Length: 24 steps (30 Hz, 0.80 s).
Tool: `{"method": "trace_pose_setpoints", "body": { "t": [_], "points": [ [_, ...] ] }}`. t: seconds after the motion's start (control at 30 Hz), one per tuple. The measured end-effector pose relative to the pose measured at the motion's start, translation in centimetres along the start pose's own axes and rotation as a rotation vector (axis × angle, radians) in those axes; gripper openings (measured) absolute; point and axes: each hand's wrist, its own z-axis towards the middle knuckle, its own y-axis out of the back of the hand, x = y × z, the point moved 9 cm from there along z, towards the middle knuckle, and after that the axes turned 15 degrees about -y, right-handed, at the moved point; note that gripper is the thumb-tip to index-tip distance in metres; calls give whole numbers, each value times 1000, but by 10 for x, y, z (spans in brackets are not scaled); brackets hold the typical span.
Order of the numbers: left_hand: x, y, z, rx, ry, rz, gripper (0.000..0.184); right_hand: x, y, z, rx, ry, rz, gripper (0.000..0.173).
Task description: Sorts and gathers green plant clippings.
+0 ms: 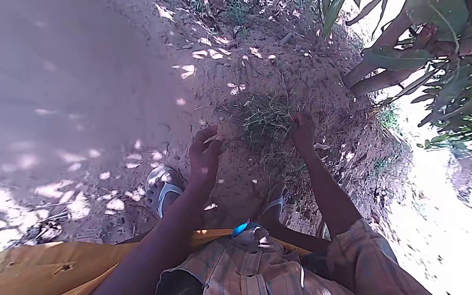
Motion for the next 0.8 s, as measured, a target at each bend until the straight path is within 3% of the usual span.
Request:
{"method": "trace_pose_setpoints", "body": {
  "t": [0.17, 0.3, 0.37, 0.47, 0.5, 0.63, 0.8],
  "points": [
    [0, 1, -1, 9, -3, 14, 34, 18, 115, -8, -389, 121, 307, 21],
    [-2, 0, -1, 10, 3, 19, 35, 24, 140, -23, -539, 153, 435, 20],
    [-3, -2, -2, 15, 4, 16, 34, 26, 109, -19, -390, 154, 322, 22],
    [-3, -3, -2, 9, 1, -4, 33, 20, 33, -7, 210, 74, 62, 29],
    [-4, -3, -2, 7, 0, -10, 33, 16, 23, -6, 282, 48, 53, 29],
    [-1, 1, -2, 9, -9, -12, 32, 1, 37, 4, 193, -52, 134, 27],
    [-1, -1, -1, 31, -37, -2, 31, 0, 21, 15, 255, -94, 60, 37]
  ]
}}
